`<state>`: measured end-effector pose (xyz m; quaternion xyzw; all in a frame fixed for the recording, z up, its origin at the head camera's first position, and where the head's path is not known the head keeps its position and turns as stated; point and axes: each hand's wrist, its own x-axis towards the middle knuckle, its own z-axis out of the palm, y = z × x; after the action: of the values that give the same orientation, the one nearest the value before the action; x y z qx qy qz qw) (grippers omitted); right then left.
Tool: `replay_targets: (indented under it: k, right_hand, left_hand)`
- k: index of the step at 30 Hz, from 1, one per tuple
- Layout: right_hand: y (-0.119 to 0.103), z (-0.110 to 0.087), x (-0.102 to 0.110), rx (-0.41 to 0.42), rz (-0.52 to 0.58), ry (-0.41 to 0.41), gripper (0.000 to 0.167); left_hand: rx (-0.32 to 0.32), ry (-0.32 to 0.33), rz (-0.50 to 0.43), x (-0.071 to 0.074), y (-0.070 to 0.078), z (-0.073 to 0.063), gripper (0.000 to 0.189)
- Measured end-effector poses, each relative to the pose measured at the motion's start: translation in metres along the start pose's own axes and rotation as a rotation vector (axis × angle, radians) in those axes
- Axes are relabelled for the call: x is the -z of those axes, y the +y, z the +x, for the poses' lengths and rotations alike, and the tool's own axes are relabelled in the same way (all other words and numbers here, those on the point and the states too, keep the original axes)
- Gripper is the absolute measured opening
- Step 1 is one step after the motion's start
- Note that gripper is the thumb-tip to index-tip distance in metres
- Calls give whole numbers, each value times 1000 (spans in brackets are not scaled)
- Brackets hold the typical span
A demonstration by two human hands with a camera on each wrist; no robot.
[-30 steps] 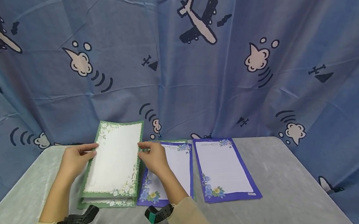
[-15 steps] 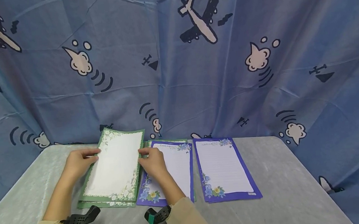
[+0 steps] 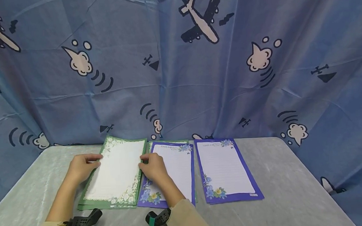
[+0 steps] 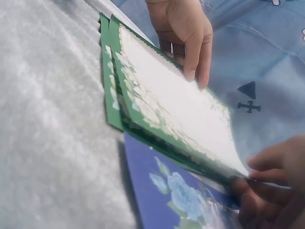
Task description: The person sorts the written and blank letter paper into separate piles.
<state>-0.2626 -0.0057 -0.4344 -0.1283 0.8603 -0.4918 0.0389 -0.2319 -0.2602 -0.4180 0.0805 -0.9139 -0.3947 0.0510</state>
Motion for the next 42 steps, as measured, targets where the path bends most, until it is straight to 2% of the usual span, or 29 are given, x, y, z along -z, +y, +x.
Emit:
replay_targets:
  k: [10, 17, 23, 32, 38, 42]
  right_hand:
    - [0, -2, -2, 22, -86, 8, 29]
    - [-1, 0, -1, 11, -63, 29, 29]
    - [-2, -1, 0, 13, -75, 41, 27]
    - [-5, -5, 3, 10, -105, -10, 32]
    - [-8, -3, 11, 0, -47, 12, 33]
    - [-12, -3, 22, 38, -41, 62, 33]
  left_hand:
    - [17, -85, 38, -4, -5, 3, 32]
    - [47, -74, 34, -4, -4, 1, 34]
    - [56, -79, 69, -2, -1, -1, 35]
    - [63, -109, 83, 2, 3, -1, 35]
    - [49, -121, 95, 4, 7, -3, 42]
    - [9, -83, 99, 7, 15, -4, 44]
